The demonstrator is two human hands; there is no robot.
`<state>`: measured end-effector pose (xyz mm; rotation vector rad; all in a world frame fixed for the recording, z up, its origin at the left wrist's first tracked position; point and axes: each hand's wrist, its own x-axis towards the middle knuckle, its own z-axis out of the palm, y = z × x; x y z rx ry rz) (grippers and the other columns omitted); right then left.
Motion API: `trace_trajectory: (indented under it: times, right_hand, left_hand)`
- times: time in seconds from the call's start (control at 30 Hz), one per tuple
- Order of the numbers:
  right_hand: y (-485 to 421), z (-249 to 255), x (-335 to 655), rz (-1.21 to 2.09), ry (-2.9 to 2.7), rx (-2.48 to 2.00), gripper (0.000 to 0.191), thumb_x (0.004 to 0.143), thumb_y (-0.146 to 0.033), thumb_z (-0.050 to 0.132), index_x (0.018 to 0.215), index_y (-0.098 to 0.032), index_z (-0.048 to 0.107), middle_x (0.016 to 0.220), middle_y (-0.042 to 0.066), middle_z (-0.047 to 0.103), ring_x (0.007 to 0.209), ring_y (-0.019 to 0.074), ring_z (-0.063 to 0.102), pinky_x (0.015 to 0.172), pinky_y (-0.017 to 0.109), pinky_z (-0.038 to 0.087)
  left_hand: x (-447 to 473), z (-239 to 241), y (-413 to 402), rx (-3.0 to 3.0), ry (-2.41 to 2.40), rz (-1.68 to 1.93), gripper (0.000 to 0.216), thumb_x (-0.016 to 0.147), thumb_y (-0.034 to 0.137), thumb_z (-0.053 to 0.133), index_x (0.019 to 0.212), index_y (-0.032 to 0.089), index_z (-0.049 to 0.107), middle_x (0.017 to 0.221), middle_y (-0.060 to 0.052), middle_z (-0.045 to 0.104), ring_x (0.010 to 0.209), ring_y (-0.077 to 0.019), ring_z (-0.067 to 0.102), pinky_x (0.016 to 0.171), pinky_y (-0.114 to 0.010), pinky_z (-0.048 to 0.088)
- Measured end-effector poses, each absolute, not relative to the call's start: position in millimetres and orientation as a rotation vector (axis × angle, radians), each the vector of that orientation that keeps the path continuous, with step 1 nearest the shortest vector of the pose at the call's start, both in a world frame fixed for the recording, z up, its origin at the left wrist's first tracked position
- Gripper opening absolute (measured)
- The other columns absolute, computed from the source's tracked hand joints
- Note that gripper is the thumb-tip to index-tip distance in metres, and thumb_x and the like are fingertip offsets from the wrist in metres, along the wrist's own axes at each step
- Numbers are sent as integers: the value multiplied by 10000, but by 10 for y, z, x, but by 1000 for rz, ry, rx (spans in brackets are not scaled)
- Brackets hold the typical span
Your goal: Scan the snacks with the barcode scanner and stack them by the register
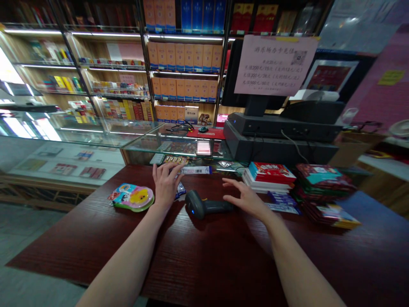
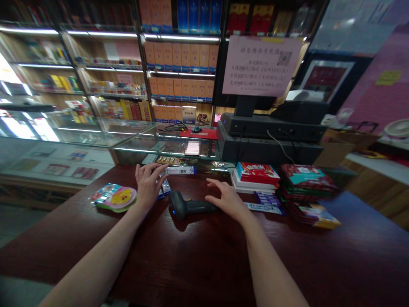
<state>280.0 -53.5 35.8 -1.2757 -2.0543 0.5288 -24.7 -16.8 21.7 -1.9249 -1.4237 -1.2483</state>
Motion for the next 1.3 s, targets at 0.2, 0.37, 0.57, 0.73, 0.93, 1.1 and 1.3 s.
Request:
trace_trajectory:
  times: [0.2, 0.37, 0.57, 0.73, 0.93, 1.1, 1.3]
  right_hand:
    - [-618, 334, 2673, 526, -2299, -1266, 695, 760, -360, 800, 1404, -328, 539, 1246, 37, 696, 1129, 261, 604, 1004, 443, 417]
    - [-658, 323, 2537, 475, -2420, -1240, 720, 743, -382, 814, 1406, -329, 537, 1239, 44, 697, 1123, 272, 607, 1007, 447, 392]
    - [-691, 311, 2446, 417, -2471, -1230, 671, 754, -349, 801, 1378, -303, 560, 1248, 63, 689, 1141, 274, 604, 1025, 449, 372]
    - [-687, 279, 2431, 384, -2494, -1222, 606, 790, -291, 752, 1367, -288, 565, 1247, 68, 690, 1138, 268, 606, 1029, 448, 369]
    - [-688, 254, 2419, 359, -2500, -1165, 494, 841, -277, 695, 1323, -279, 588, 1192, 60, 702, 1113, 252, 619, 1017, 438, 378]
    - [-683, 245, 2425, 315, -2489, -1112, 449, 857, -286, 685, 1299, -278, 603, 1159, 57, 703, 1103, 247, 622, 1025, 440, 378]
    - [-690, 304, 2441, 334, -2382, -1107, 555, 860, -274, 682, 1393, -280, 530, 1204, 66, 679, 1143, 258, 600, 1046, 443, 372]
  left_hand:
    - [-260, 220, -169, -1905, -1432, -1248, 358, 927, 308, 621, 1284, 307, 651, 1153, -78, 659, 1170, -278, 545, 1206, -593, 193]
    - [-274, 213, -164, -1893, -1455, -1243, 351, 915, 293, 634, 1265, 290, 658, 1170, -84, 656, 1185, -287, 537, 1207, -596, 187]
    - [-286, 212, -164, -1879, -1472, -1269, 336, 915, 293, 627, 1249, 289, 663, 1169, -87, 657, 1193, -290, 532, 1212, -596, 173]
    - [-295, 209, -170, -1851, -1484, -1270, 326, 920, 292, 624, 1245, 291, 658, 1173, -80, 658, 1181, -285, 536, 1211, -594, 159]
    - [-318, 204, -172, -1824, -1504, -1270, 321, 921, 292, 623, 1240, 282, 659, 1179, -85, 658, 1192, -289, 532, 1207, -604, 156]
    - [-333, 195, -159, -1810, -1514, -1274, 318, 912, 295, 636, 1229, 288, 660, 1177, -78, 655, 1192, -293, 532, 1208, -606, 154]
    - [-351, 166, -135, -1801, -1505, -1274, 333, 908, 290, 641, 1241, 295, 652, 1182, -78, 649, 1190, -289, 532, 1212, -603, 146]
